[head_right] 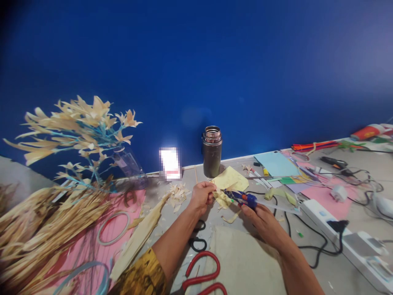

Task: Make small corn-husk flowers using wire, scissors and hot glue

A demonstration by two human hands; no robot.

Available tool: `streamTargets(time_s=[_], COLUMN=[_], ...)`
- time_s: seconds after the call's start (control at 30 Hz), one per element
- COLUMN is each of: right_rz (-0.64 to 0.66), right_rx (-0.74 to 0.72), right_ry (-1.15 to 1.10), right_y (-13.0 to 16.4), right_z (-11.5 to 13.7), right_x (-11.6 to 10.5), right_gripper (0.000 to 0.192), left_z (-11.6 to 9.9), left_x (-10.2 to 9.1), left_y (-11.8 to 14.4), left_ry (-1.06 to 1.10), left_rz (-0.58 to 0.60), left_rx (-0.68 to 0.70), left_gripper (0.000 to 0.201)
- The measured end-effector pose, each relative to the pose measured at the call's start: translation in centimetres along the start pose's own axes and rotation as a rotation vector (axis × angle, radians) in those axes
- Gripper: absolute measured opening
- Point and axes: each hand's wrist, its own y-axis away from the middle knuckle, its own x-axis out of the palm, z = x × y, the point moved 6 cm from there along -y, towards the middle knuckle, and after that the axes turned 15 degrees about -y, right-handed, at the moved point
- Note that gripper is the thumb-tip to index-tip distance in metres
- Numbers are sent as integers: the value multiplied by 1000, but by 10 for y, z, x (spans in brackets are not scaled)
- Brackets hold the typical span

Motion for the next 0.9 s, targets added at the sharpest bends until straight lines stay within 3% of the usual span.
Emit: streamTargets(time_s=[0.1, 0.3, 0.6, 0.7, 0.8, 0.9], right_rz=[35, -17, 13, 36, 55, 101], right_rx=[-6, -12, -70, -100, -108, -164], right_ry=[3, 35, 91, 186, 293, 335], right_y=[0, -1, -3, -5, -5, -3], right_z=[2, -2, 0, -2, -10, -10], right_x=[4, 0, -1, 3, 5, 1], right_gripper=[53, 54, 36, 38, 27, 35], left_z=[0, 0, -7, -15, -26, -41], left_x=[1, 0, 1, 1, 1, 1], left_y=[0, 0, 2, 4, 8, 18], left_ry=[-2, 1, 22, 1, -55, -135], left_rz=[8, 7, 84, 89, 66, 37], left_rx=[6, 9, 25, 66, 146, 262], left_gripper=[30, 30, 34, 36, 33, 23])
